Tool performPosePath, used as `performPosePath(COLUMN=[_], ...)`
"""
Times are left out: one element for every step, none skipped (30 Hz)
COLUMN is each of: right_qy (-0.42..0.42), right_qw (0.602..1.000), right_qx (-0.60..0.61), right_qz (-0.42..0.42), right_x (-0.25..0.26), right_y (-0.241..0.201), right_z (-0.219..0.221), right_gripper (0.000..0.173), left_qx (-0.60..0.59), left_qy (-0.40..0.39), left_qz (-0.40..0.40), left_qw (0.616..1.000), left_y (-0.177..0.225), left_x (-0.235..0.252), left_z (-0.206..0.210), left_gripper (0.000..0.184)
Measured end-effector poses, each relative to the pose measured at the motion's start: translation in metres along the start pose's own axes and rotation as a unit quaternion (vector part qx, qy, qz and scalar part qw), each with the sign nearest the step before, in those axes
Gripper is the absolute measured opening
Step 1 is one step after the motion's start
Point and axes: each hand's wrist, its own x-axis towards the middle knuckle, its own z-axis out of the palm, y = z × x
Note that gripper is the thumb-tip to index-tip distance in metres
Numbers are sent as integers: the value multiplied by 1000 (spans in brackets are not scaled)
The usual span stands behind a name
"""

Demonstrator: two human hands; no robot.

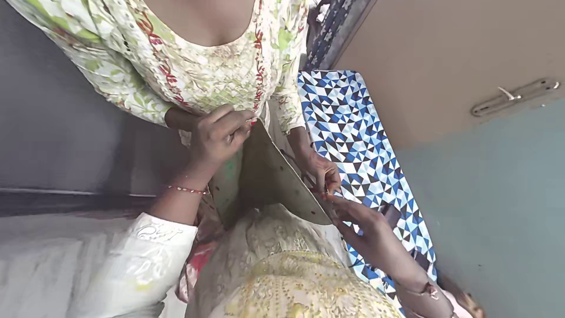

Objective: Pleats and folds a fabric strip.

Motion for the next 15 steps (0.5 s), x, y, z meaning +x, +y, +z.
performPosePath(right_qy=[7,15,25,33,43,49,52,54,56,56,57,58,60,60,59], right_qw=[1000,999,999,998,997,996,995,995,994,994,993,993,993,993,993], right_qx=[12,22,32,43,56,65,68,72,75,76,75,71,70,73,78], right_qz=[10,18,24,28,31,37,45,53,59,62,66,69,69,68,66], right_x=[-5,-9,-12,-15,-17,-19,-20,-21,-22,-23,-24,-25,-26,-27,-27], right_y=[-1,-1,-1,-1,-2,-3,-5,-7,-8,-10,-11,-11,-10,-10,-9], right_z=[7,13,20,26,32,37,40,43,43,43,43,42,42,41,39], right_gripper=[43,44,45,46,48,50,51,52,53,52,50,49,47,46,45], left_qx=[-11,-18,-26,-35,-43,-54,-63,-70,-74,-78,-82,-83,-85,-90,-94], left_qy=[1,-3,-8,-12,-15,-18,-21,-24,-30,-38,-49,-58,-62,-65,-67], left_qz=[5,9,12,15,20,26,30,31,30,27,22,18,15,12,6], left_qw=[1000,1000,1000,999,999,998,997,997,996,996,995,995,994,994,993], left_y=[1,2,3,4,6,7,7,7,6,6,6,7,8,9,12], left_x=[5,9,13,16,18,19,20,20,20,20,19,19,19,19,19], left_z=[8,16,24,33,40,48,54,61,67,72,76,80,84,88,92], left_gripper=[19,19,20,19,19,19,19,19,20,20,20,20,20,20,20])
